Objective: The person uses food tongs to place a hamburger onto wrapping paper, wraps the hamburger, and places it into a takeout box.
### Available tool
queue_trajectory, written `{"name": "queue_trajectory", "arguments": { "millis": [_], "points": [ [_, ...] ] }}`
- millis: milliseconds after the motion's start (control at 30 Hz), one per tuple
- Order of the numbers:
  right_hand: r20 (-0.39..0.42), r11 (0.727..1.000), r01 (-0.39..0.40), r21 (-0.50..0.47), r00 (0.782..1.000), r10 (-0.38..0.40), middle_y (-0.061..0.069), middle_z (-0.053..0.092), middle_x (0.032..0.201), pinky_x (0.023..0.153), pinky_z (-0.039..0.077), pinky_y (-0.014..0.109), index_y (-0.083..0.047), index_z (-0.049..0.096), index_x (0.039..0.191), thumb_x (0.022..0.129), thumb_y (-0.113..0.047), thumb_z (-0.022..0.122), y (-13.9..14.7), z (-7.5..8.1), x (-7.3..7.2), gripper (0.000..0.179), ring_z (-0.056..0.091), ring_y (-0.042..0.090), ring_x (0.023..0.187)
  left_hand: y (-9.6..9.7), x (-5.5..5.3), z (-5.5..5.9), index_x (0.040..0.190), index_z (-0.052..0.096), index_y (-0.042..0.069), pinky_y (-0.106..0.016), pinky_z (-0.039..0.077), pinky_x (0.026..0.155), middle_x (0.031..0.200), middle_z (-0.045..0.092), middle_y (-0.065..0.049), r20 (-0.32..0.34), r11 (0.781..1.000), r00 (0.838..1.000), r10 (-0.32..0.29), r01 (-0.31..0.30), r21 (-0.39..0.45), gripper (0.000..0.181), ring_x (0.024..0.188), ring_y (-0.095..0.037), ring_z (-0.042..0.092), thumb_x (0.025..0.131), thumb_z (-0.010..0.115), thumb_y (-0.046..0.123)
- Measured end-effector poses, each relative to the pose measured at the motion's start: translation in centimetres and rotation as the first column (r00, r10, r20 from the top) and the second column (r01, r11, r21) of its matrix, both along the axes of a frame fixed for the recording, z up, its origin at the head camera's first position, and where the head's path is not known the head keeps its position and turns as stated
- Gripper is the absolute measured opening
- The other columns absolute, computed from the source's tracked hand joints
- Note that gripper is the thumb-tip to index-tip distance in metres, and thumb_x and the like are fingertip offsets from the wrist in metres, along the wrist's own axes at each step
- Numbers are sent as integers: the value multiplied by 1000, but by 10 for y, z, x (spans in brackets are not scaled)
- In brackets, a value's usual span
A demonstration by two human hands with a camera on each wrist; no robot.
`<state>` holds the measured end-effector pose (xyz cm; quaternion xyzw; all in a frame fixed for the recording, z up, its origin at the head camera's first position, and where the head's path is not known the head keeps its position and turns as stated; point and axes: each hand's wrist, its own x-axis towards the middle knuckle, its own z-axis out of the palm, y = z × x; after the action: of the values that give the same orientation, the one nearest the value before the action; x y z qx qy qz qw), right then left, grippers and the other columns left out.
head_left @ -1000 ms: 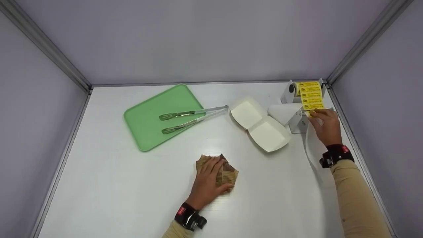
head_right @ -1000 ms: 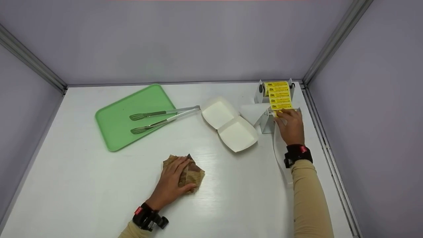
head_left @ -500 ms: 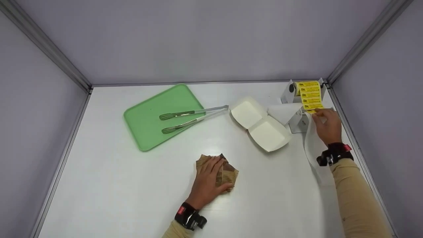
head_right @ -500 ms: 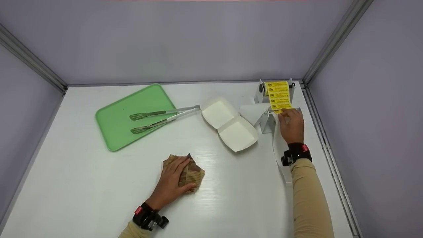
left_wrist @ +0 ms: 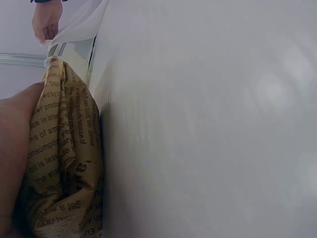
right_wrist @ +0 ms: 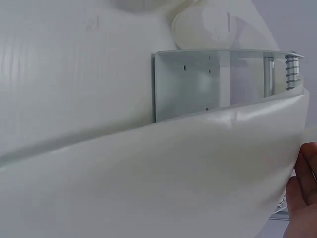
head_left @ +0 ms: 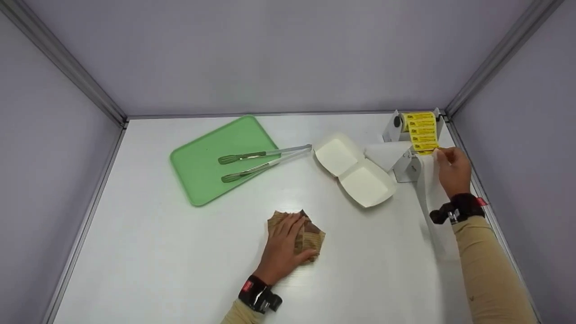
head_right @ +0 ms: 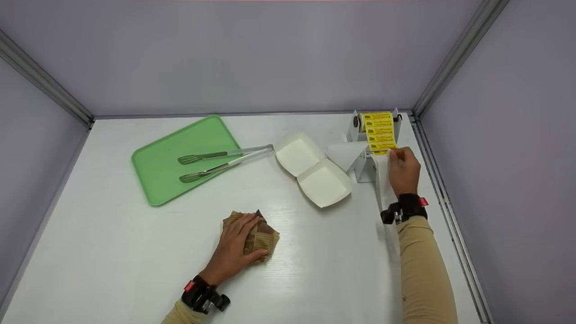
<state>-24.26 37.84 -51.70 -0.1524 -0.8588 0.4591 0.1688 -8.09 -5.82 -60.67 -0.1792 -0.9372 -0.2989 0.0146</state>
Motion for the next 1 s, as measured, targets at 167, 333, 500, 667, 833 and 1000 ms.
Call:
{"name": "queue_trajectory", "arguments": {
  "millis": [167,333,500,667,833,1000],
  "points": [
    [8,972,31,-233,1000,-30,-14,60,100,86,45,19,-10,61,106,104,-24,57,9,8,-1,15,56,3,95,1,-1,-1,156,39,17,-49,28,125,160,40,-3,2,1000,1000,1,-1,1,88,151,-24,34,87,68,62],
    [-33,841,50,-539,996,-80,-3,62,106,94,55,17,-6,60,103,102,-14,59,16,23,2,8,63,9,101,1,-1,-3,156,39,18,-49,29,125,160,40,-3,5,1000,1000,3,-3,-3,88,151,-24,34,87,68,63],
    [-41,717,130,-684,976,-216,2,53,105,90,58,21,-9,57,101,102,-14,58,23,34,10,4,59,12,99,1,-1,-4,156,38,18,-49,31,123,160,40,-3,15,1000,1000,0,0,22,87,151,-25,34,87,70,61],
    [-115,674,198,-711,914,-389,4,54,90,59,55,17,-8,61,103,98,-14,64,26,40,16,9,54,13,71,1,-1,-4,156,38,18,-49,31,124,160,40,-3,15,1000,1000,0,0,28,88,151,-25,33,87,70,60],
    [-298,692,87,-717,858,-417,10,67,88,61,59,21,0,66,102,92,-10,71,15,48,21,15,61,17,64,1,0,-3,156,39,18,-50,31,123,160,40,-4,5,1000,1000,-1,1,28,88,151,-26,34,86,71,61],
    [-331,752,-44,-657,914,-236,12,72,93,76,61,21,8,72,106,85,-4,78,-20,57,29,25,71,19,78,1,-1,0,156,39,18,-50,30,124,160,40,-4,17,1000,1000,3,-3,30,88,151,-26,33,86,70,62]
  ]
}}
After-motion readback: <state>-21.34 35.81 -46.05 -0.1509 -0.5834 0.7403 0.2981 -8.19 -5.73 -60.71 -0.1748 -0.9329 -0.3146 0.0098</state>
